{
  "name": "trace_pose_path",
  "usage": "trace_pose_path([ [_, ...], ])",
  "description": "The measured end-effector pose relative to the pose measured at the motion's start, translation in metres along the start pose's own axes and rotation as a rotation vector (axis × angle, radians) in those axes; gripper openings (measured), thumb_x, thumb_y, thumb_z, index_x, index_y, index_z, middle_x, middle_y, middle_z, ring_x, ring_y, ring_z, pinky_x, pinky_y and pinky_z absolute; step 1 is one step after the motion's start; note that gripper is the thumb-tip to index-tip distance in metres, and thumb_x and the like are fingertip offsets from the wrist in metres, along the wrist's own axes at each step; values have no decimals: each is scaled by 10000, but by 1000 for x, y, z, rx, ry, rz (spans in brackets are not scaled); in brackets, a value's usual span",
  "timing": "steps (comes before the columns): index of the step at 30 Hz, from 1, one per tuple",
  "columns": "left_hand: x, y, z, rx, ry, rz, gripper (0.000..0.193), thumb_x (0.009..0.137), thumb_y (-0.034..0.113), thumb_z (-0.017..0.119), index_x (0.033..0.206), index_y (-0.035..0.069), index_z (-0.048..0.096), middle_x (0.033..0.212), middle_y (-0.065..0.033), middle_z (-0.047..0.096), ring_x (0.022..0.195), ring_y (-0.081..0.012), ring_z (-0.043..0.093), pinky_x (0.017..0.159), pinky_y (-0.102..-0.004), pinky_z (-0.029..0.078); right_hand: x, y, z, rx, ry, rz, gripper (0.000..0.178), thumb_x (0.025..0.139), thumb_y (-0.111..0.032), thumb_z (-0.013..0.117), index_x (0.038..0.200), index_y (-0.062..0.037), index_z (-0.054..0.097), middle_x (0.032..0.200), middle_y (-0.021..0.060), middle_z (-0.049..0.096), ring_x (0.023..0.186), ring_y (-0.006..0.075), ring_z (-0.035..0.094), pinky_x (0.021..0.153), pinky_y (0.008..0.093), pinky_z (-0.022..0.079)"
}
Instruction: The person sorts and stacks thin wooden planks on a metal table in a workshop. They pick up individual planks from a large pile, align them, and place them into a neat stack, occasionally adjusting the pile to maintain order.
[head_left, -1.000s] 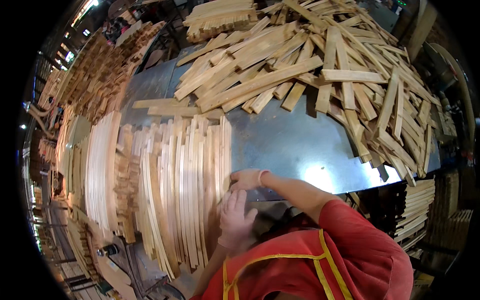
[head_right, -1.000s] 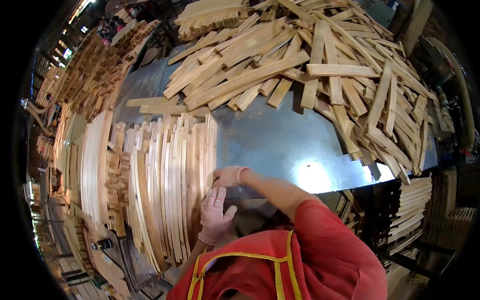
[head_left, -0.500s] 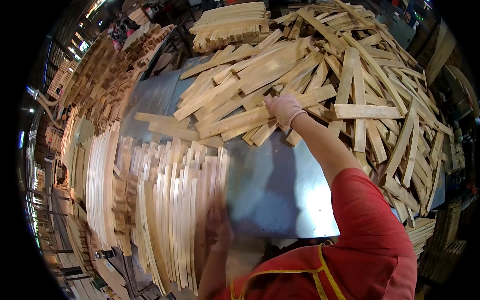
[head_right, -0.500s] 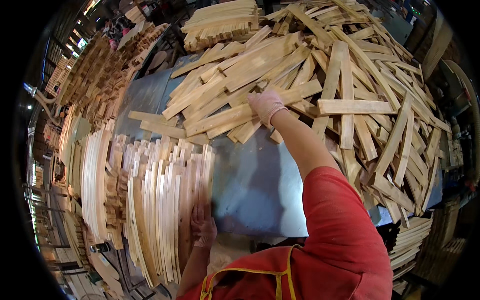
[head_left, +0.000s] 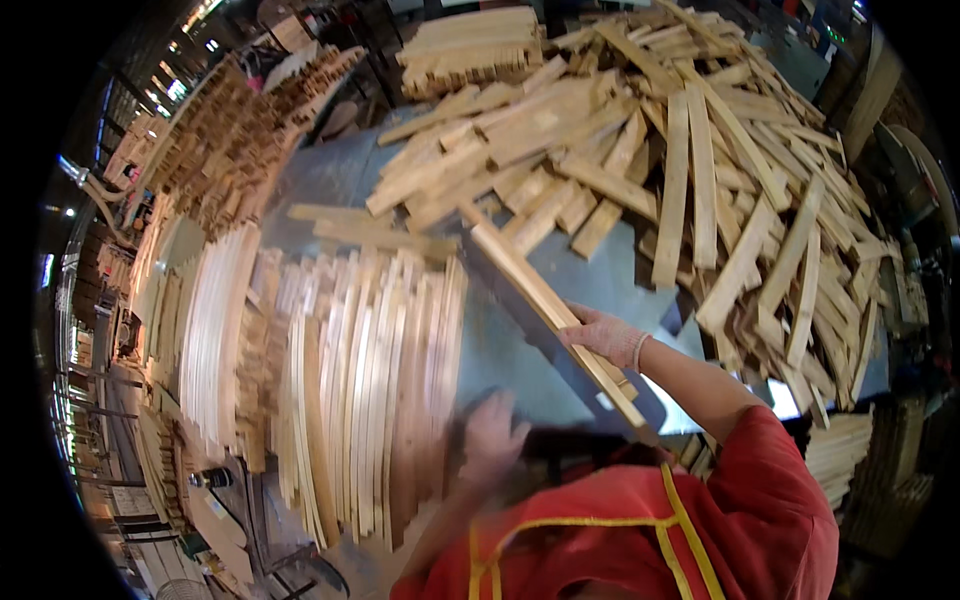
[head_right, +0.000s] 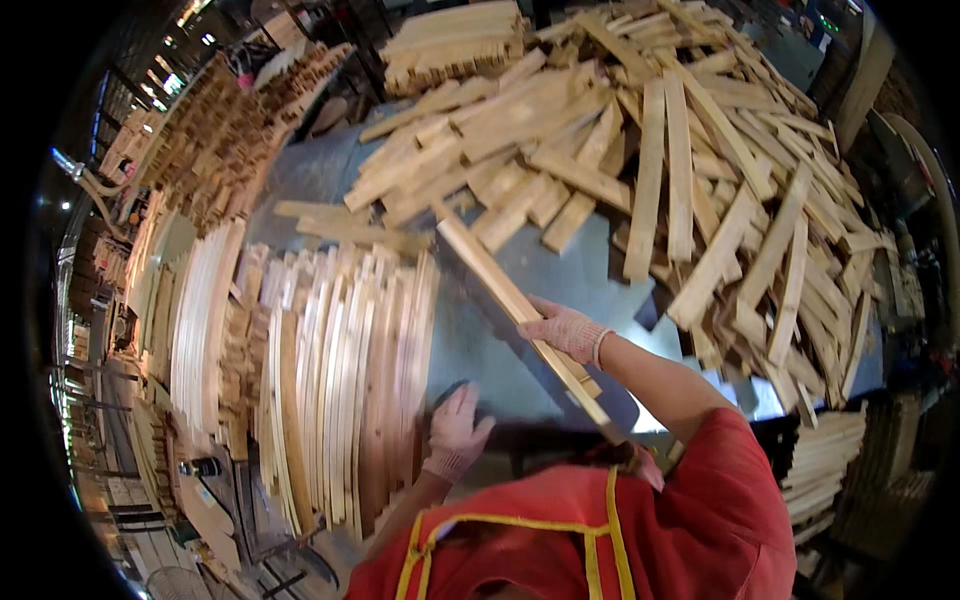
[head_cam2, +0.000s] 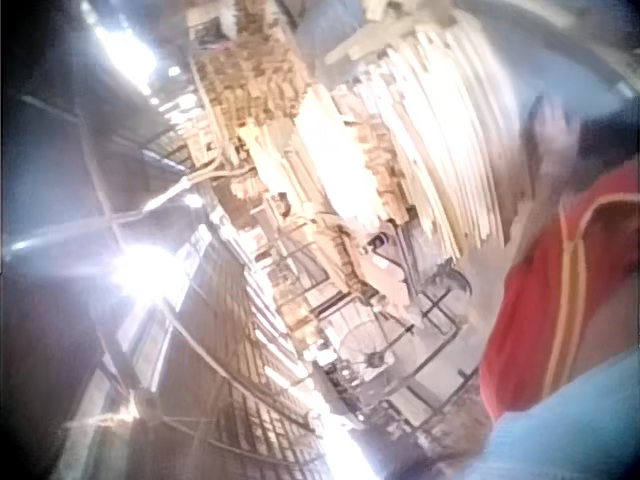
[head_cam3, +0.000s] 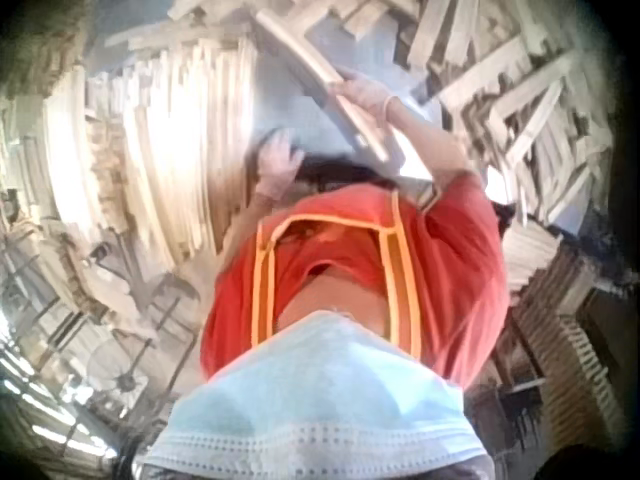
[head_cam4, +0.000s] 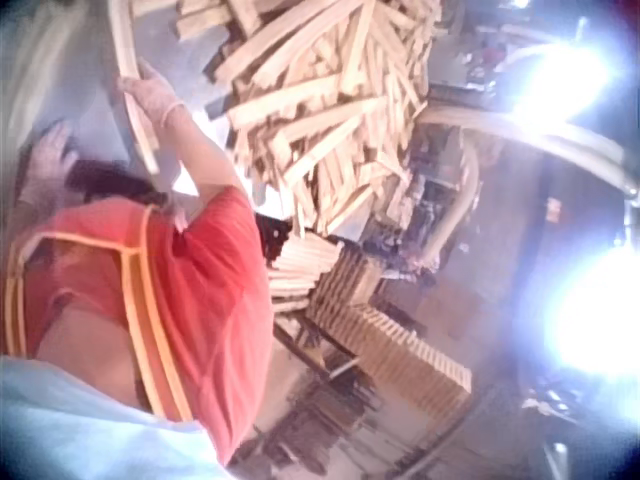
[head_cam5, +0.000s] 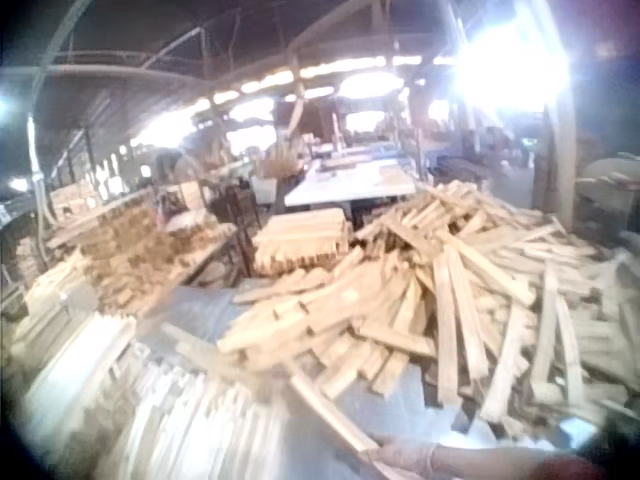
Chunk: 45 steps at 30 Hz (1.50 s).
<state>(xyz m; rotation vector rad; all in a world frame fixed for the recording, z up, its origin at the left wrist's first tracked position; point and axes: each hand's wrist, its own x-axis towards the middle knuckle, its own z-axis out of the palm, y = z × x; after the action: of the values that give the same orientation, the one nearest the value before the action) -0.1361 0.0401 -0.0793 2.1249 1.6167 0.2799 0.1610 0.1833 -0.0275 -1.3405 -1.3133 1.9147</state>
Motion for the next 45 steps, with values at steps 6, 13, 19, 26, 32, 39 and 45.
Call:
trace_pose_path([
  [6, -50, 30, -9, -235, -184, -156, 763, 932, 394, 718, 1586, 87, 471, 1609, -195, 479, 1465, -415, 466, 1223, -468, 381, -83, 127, 99, 146, 69, 84, 1041, 831, -291, 826, 1686, -101, 264, 1180, 155, 687, 968, 261, 682, 840, 390, 580],
  [13, 35, 33, -46, 188, -62, -327, 858, 926, 471, 717, 1610, 64, 399, 1526, -218, 532, 1412, -414, 502, 1193, -521, 389, -1, 120, 206, -554, -157, -86, 720, 868, -424, 760, 1441, -43, 550, 1158, 247, 745, 1069, 386, 703, 958, 463, 546],
  [19, 14, -56, -8, 652, 178, -125, 783, 937, 418, 672, 1599, 97, 407, 1611, -155, 432, 1514, -379, 349, 1286, -540, 202, -59, 44, 91, -501, -101, -295, 663, 880, -540, 711, 1299, -27, 668, 1080, 222, 746, 1048, 389, 704, 965, 477, 548],
  [26, 60, 53, -15, 580, 9, -135, 768, 941, 408, 697, 1582, 68, 446, 1665, -189, 393, 1548, -399, 333, 1296, -518, 216, -241, 69, -282, -768, 1623, -156, 672, 944, -371, 728, 1514, -63, 545, 1294, 237, 678, 1215, 399, 642, 1048, 458, 532],
  [32, 156, 223, 12, -149, -62, 260, 761, 859, 298, 822, 1485, -20, 528, 1547, -264, 507, 1430, -415, 496, 1178, -467, 428, -252, 57, -355, -739, 1203, 563, 700, 952, -432, 700, 1445, -9, 441, 1307, 293, 693, 1191, 449, 690, 1019, 536, 548],
  [39, 236, 349, 59, 341, -375, 266, 928, 925, 489, 682, 1672, 76, 317, 1608, -243, 468, 1332, -364, 619, 1077, -467, 523, -253, 66, -335, -16, 1278, 118, 779, 876, -340, 829, 1470, 6, 463, 1161, 196, 743, 981, 338, 750, 813, 458, 628],
  [45, 189, 234, 28, -1045, -668, 81, 955, 817, 282, 785, 1645, 49, 369, 1160, -128, 687, 888, -201, 705, 743, -321, 571, -276, 61, -224, 976, 941, -270, 385, 930, -197, 786, 1263, -55, 656, 1027, 85, 730, 847, 224, 716, 708, 381, 630],
])
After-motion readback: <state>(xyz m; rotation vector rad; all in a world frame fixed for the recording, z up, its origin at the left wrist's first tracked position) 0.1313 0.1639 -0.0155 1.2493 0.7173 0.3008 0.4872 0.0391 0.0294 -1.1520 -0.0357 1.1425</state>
